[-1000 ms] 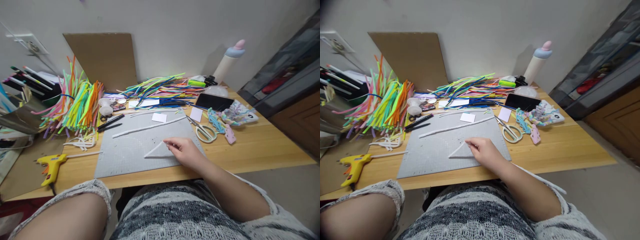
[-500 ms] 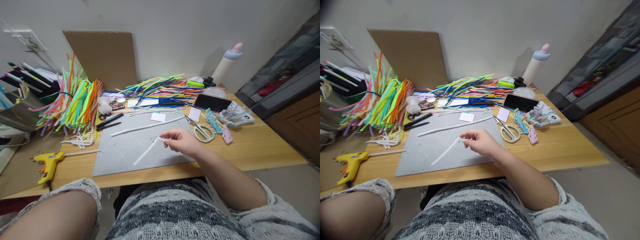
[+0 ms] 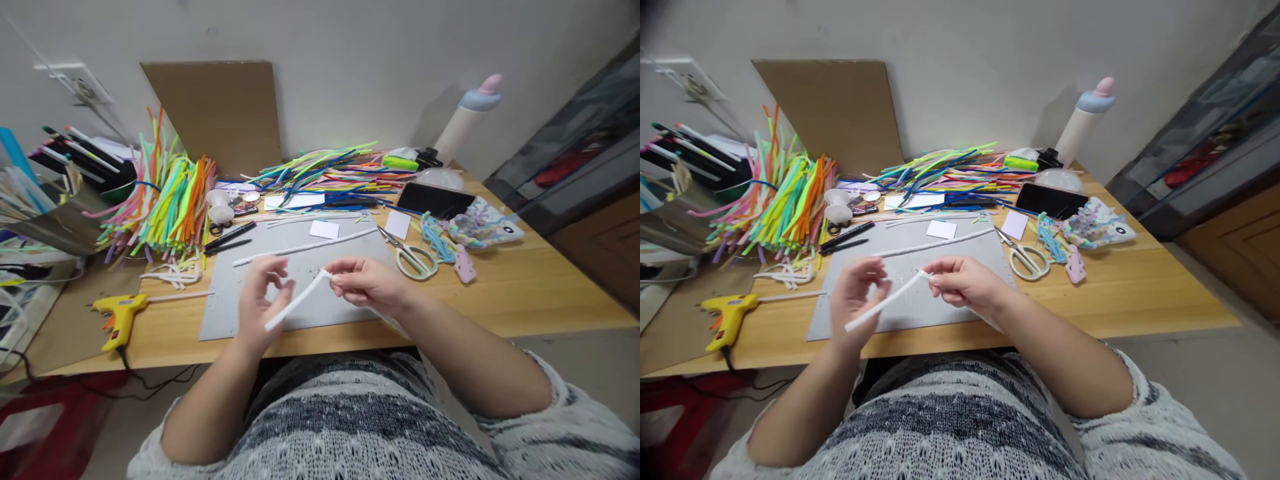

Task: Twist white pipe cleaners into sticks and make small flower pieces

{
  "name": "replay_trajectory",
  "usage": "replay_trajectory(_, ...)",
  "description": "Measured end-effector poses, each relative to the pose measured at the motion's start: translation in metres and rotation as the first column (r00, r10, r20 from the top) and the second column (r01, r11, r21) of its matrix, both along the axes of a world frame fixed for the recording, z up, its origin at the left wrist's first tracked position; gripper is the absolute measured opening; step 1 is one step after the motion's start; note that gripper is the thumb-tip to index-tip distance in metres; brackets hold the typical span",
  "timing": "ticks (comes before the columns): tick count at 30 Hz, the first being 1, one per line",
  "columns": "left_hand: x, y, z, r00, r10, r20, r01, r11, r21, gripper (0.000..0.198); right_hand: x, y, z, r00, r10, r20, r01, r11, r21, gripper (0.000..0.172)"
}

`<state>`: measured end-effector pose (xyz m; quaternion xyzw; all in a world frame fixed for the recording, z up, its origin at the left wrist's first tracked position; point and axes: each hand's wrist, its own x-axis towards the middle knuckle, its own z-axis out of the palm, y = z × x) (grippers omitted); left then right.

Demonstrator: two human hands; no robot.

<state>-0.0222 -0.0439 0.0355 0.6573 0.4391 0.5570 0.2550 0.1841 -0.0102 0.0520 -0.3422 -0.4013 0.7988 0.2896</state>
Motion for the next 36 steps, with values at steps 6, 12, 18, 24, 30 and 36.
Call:
replay_trajectory(6, 0.011, -0.001, -0.013, 0.952, -0.202, -0.229, 0.234, 0.965, 0.122, 0.013, -0.008, -0.016, -0.016, 0.999, 0.041, -0.013, -0.042, 0.994, -0.101, 0.026)
replay_trajectory(12, 0.006, -0.009, -0.013, 0.94, -0.191, -0.282, 0.249, 0.95, 0.186, 0.012, -0.01, -0.026, -0.021, 0.987, 0.0, 0.161, -0.01, 0.998, 0.062, 0.021)
replay_trajectory(18, 0.004, -0.003, 0.014, 0.944, -0.237, -0.23, 0.248, 0.969, 0.021, 0.008, -0.007, -0.036, -0.007, 0.866, -0.201, 0.458, -0.196, 0.706, 0.681, 0.018)
replay_trajectory(24, 0.018, 0.018, 0.008, 0.945, -0.302, 0.123, 0.325, 0.898, -0.296, 0.01, -0.004, -0.045, 0.007, 0.861, -0.187, 0.474, -0.292, 0.58, 0.76, 0.019)
replay_trajectory(30, 0.037, 0.009, -0.022, 0.772, -0.167, 0.613, 0.532, 0.696, -0.482, 0.031, -0.004, -0.048, 0.012, 0.899, -0.302, 0.317, -0.016, 0.701, 0.713, 0.016)
replay_trajectory(36, 0.045, -0.02, -0.025, 0.862, -0.099, 0.496, 0.331, 0.853, -0.404, 0.023, 0.003, -0.045, 0.008, 0.772, -0.535, 0.344, 0.0, 0.541, 0.841, 0.019)
